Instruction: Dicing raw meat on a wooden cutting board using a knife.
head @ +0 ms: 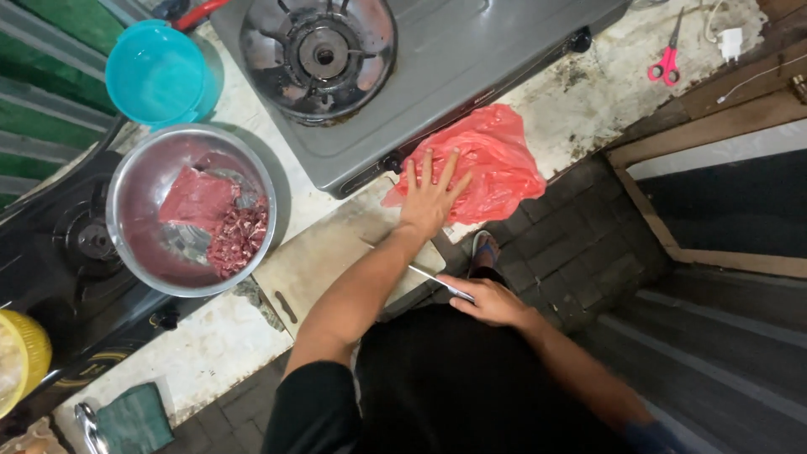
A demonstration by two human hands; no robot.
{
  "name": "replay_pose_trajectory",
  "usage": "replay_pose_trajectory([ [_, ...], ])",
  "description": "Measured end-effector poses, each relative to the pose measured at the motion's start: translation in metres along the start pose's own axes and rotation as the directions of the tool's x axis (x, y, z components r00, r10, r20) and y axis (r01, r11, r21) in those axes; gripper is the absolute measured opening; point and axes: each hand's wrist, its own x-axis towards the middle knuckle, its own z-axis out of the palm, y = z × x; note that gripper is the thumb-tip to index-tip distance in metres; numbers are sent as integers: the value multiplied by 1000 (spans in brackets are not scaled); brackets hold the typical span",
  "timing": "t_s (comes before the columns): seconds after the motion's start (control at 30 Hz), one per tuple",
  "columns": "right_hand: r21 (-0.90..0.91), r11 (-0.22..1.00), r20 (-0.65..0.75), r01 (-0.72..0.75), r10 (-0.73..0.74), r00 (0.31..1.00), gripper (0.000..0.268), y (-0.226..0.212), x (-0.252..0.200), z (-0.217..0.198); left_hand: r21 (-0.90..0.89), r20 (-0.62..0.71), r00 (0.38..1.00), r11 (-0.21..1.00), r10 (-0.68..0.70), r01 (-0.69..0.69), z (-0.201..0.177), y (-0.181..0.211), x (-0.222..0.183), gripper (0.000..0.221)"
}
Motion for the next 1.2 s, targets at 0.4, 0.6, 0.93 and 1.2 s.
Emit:
replay_pose_trajectory([
  [0.4, 34, 998, -82, 52, -49, 995, 53, -8, -26, -11, -582, 54, 976, 788, -210, 202, -19, -46, 68, 36],
  [0.6, 1, 996, -128, 86, -86, 988, 54, -36, -42, -31, -606, -152, 966, 792, -207, 74, -163, -65, -35, 25],
  [0.93, -423, 842, 166, 333, -290, 943, 56, 17, 37, -32, -525, -430, 600, 727, -675, 442, -172, -71, -364, 32],
  [1.2, -769, 354, 358, 532, -451, 818, 50, 23, 136, -50, -621, -82, -213, -117, -974, 775, -53, 67, -513, 37],
])
